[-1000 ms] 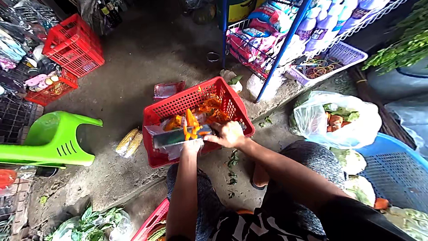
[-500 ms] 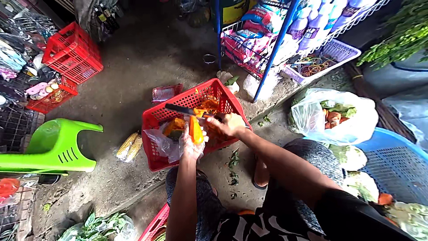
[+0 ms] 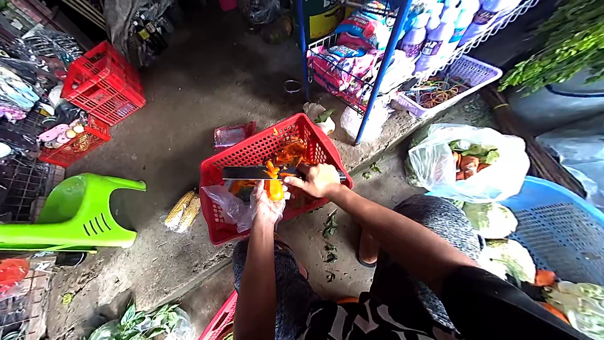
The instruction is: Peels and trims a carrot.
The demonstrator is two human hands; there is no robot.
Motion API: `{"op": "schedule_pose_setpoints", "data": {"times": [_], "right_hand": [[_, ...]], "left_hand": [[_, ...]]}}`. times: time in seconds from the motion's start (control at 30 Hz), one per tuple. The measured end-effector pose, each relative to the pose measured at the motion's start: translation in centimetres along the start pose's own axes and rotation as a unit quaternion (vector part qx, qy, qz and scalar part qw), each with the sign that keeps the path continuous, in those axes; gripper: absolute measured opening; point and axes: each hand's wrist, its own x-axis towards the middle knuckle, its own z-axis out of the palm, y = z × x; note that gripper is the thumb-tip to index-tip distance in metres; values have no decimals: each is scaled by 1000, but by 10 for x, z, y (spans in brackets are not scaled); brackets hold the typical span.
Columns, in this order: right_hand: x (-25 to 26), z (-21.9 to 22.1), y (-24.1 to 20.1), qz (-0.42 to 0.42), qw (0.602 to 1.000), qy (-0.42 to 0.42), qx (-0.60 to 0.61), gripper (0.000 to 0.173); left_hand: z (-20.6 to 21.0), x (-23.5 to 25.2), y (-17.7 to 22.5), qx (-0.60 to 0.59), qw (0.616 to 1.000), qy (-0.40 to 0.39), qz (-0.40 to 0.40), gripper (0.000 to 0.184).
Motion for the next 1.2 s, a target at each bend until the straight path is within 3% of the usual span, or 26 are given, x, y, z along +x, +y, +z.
{"op": "schedule_pose_setpoints", "data": {"times": [0.1, 0.17, 0.27, 0.33, 0.4, 0.5, 0.57, 0.67, 0.73, 0.9, 0.97, 1.07, 1.2], "right_hand": [[10, -10, 8, 101, 993, 4, 60, 84], [12, -15, 11, 114, 990, 28, 82, 80], [-2, -11, 5, 27, 996, 16, 88, 79], [-20, -1, -3, -74, 995, 10, 66, 88], [-35, 12, -9, -166, 985, 50, 12, 100], [-39, 28, -9, -259, 952, 160, -33, 101], [-33, 32, -5, -250, 952, 173, -26, 97], [-18, 14, 4, -100, 993, 62, 7, 86], [-10, 0, 7, -44, 998, 31, 20, 82], [-30, 19, -6, -167, 982, 83, 2, 98], [-23, 17, -2, -140, 989, 54, 13, 94], [-12, 8, 7, -87, 996, 27, 23, 88], [-27, 20, -6, -161, 985, 64, 11, 99]], "left_hand": [[-7, -5, -2, 2, 997, -81, -15, 49], [-8, -5, 0, 6, 996, -83, -8, 50], [-8, 4, -1, 11, 999, -10, 34, 49], [-10, 3, -4, 35, 996, 35, 75, 40], [-20, 7, -10, 41, 990, -13, 138, 36], [-39, 35, -7, 88, 964, -115, 221, 31], [-27, 22, -11, 47, 982, -65, 170, 29], [-7, -2, -10, 9, 997, 15, 72, 33], [-4, 3, -10, 6, 997, 24, 76, 36], [-13, 6, -15, 60, 988, 19, 140, 25], [-6, -3, -14, 54, 992, 53, 103, 24], [-5, 3, -15, 47, 993, 42, 96, 30], [-13, 5, -16, 24, 994, 26, 106, 31]]}}
